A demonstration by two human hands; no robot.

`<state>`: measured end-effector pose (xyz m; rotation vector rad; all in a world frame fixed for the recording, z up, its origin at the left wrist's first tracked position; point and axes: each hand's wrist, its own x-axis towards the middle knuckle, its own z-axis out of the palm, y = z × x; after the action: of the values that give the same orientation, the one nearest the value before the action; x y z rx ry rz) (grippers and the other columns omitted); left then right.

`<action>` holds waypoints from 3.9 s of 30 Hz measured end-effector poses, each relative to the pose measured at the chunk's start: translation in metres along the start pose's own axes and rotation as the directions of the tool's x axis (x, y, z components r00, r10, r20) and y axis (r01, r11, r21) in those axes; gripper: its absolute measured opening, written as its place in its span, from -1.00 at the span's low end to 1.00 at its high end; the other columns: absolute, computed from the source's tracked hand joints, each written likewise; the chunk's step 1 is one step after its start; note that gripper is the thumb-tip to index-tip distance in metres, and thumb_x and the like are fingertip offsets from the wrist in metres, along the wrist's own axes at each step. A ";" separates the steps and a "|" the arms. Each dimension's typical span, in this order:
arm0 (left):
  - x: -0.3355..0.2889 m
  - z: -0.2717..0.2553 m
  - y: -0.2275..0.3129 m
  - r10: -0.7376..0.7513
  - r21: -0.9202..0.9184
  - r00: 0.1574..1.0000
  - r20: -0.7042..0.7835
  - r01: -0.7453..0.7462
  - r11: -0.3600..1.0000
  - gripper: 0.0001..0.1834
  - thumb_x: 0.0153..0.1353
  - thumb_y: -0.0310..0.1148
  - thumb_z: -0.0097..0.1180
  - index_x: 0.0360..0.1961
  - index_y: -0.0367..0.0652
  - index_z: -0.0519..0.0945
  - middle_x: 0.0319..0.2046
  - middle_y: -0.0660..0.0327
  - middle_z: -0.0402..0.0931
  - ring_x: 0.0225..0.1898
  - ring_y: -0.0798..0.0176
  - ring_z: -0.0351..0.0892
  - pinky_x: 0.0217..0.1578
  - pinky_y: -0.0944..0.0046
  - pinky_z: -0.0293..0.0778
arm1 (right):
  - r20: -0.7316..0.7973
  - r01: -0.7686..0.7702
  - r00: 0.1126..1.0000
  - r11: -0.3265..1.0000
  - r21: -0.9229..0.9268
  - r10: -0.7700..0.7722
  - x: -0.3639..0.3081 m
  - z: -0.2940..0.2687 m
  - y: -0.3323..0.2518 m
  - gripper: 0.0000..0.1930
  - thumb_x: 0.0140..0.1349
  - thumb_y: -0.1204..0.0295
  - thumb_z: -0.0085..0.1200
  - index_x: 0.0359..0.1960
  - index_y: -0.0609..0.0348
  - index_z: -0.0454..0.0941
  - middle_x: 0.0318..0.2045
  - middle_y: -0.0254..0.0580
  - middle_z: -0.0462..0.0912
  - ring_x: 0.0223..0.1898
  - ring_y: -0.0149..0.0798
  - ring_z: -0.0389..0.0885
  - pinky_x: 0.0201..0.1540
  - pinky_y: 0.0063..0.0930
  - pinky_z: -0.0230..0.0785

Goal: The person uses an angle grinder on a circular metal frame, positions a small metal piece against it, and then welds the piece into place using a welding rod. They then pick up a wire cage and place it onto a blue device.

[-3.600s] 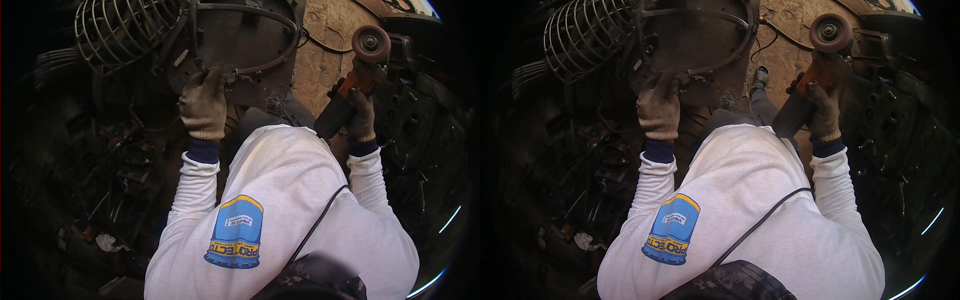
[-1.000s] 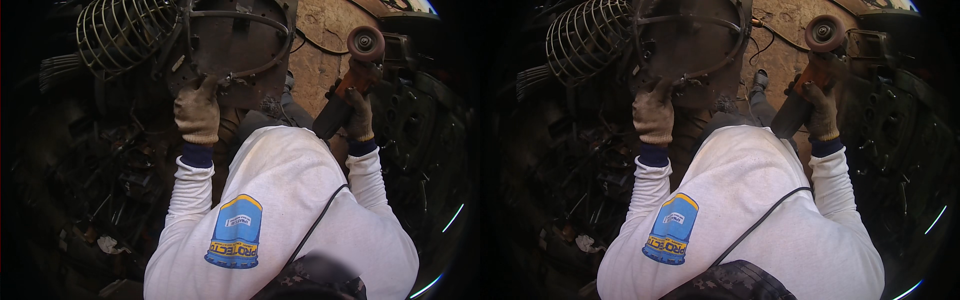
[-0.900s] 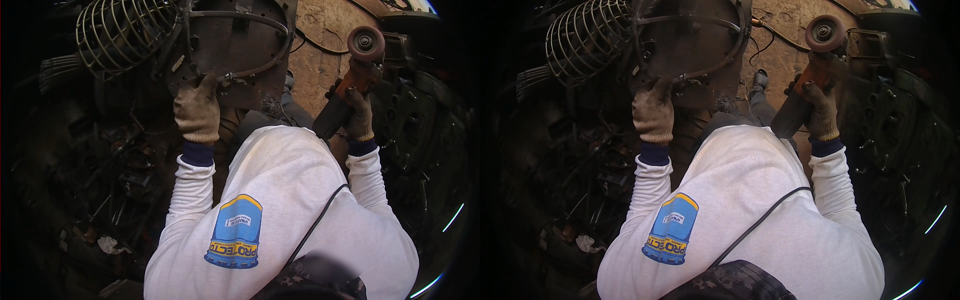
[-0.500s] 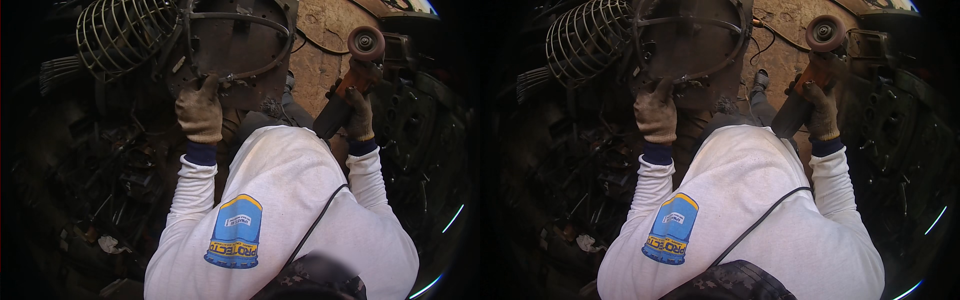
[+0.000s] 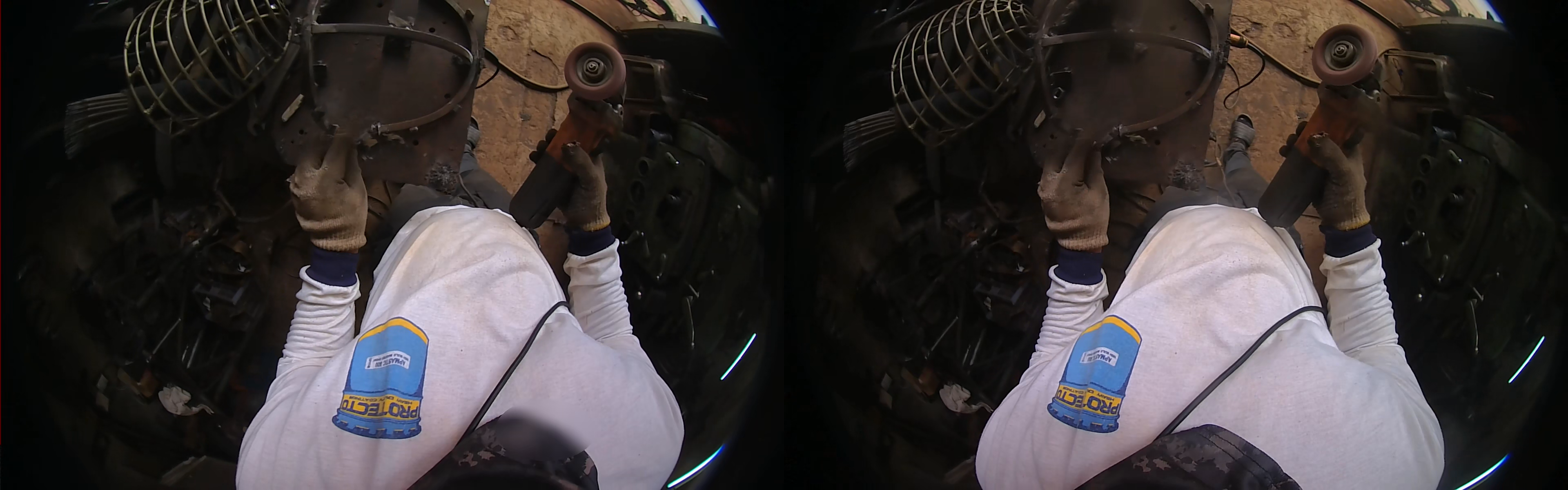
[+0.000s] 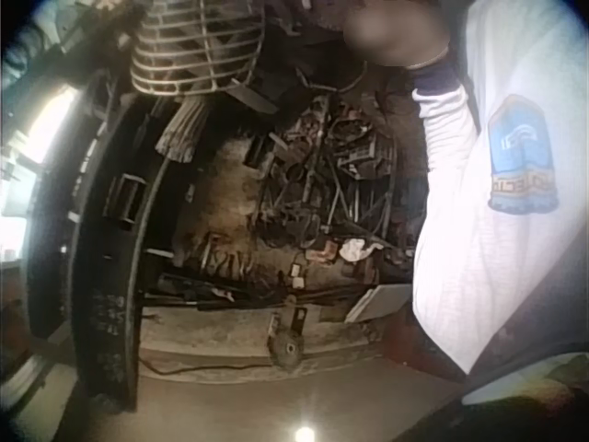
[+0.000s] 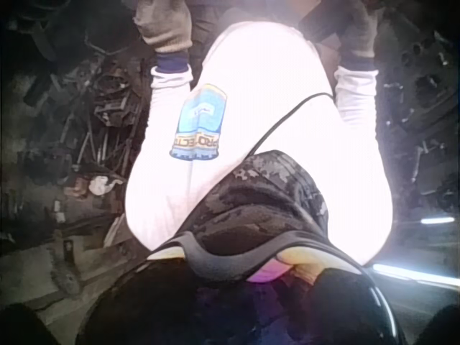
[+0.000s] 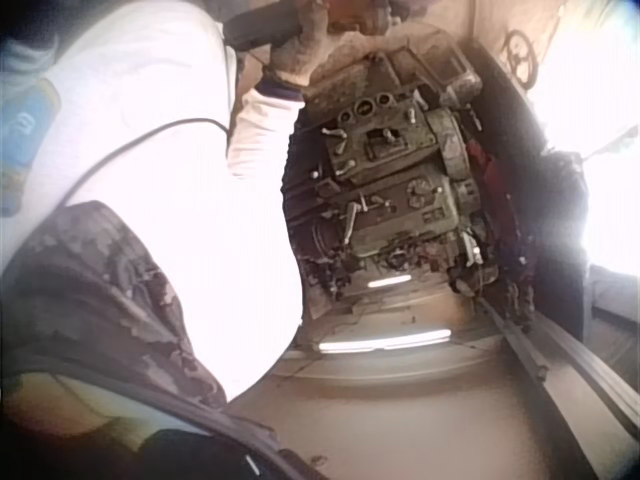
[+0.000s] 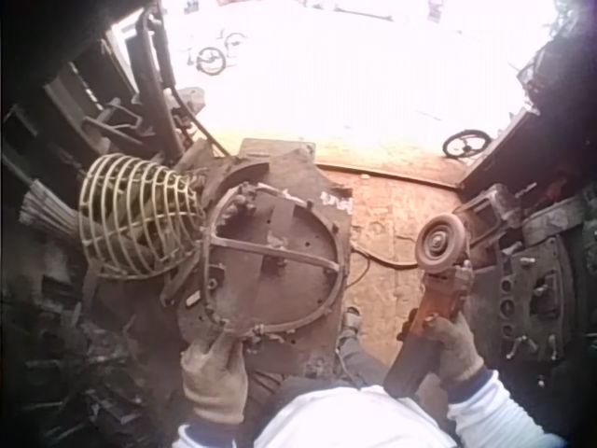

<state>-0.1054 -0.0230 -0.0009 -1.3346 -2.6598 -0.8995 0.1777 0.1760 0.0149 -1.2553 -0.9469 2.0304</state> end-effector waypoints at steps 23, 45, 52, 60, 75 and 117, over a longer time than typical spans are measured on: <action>-0.004 0.006 -0.012 -0.054 0.118 0.998 -0.022 0.056 0.991 -0.74 0.09 -0.46 0.32 -0.17 0.06 0.74 -0.29 0.10 0.67 -0.32 0.00 0.71 -0.33 0.09 0.63 | -0.031 -0.003 1.000 1.000 -0.005 0.003 -0.001 -0.001 0.000 -0.42 0.21 0.34 0.31 0.22 0.19 0.35 -0.08 -0.09 0.62 -0.06 -0.09 0.68 0.07 -0.09 0.60; -0.011 0.008 -0.014 -0.149 -0.093 0.986 -0.072 0.142 0.985 -0.80 0.19 -0.42 0.27 -0.15 -0.18 0.69 -0.24 0.00 0.69 -0.21 -0.07 0.70 -0.18 0.08 0.59 | -0.013 -0.007 1.000 1.000 0.004 0.007 -0.001 -0.006 0.003 -0.42 0.21 0.34 0.32 0.22 0.20 0.35 -0.07 -0.07 0.63 -0.06 -0.09 0.68 0.06 -0.10 0.61; -0.025 0.009 0.007 -0.118 -0.146 0.993 0.003 0.117 0.982 -0.74 0.17 -0.34 0.33 -0.15 -0.23 0.68 -0.28 -0.01 0.65 -0.29 -0.08 0.67 -0.23 0.03 0.58 | -0.005 -0.014 1.000 1.000 0.022 0.014 0.001 -0.007 0.004 -0.45 0.22 0.35 0.30 0.20 0.20 0.38 -0.07 -0.08 0.63 -0.06 -0.09 0.68 0.06 -0.11 0.60; -0.010 0.019 0.009 -0.229 -0.066 0.972 0.053 0.233 0.970 -0.73 0.13 -0.24 0.41 -0.35 -0.20 0.63 -0.38 0.09 0.64 -0.32 0.00 0.64 -0.25 0.06 0.55 | -0.002 -0.026 1.000 1.000 -0.007 0.026 0.000 -0.003 0.000 -0.46 0.22 0.35 0.31 0.19 0.22 0.39 -0.08 -0.09 0.63 -0.06 -0.10 0.68 0.06 -0.13 0.60; -0.003 0.015 -0.006 -0.288 -0.083 0.957 0.031 0.290 0.953 -0.75 0.11 -0.33 0.33 -0.22 -0.23 0.69 -0.40 0.07 0.68 -0.31 -0.04 0.67 -0.22 0.03 0.55 | 0.003 -0.050 0.999 0.999 -0.014 0.050 0.005 -0.007 -0.001 -0.46 0.22 0.32 0.30 0.18 0.22 0.39 -0.10 -0.09 0.64 -0.09 -0.11 0.69 0.05 -0.12 0.61; 0.001 0.032 0.011 -0.737 -0.597 0.672 0.065 0.618 0.511 -0.70 0.15 -0.43 0.37 -0.11 -0.33 0.64 -0.23 0.21 0.66 -0.29 0.33 0.59 -0.29 0.33 0.53 | 0.018 -0.110 0.994 0.994 0.014 0.110 0.042 -0.028 -0.019 -0.44 0.14 0.30 0.34 0.13 0.21 0.41 -0.16 -0.04 0.61 -0.16 -0.04 0.69 -0.07 -0.13 0.62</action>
<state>-0.0909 -0.0005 -0.0217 -0.0390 -2.8372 -1.9265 0.1880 0.2269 -0.0005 -1.3101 -0.8867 2.1320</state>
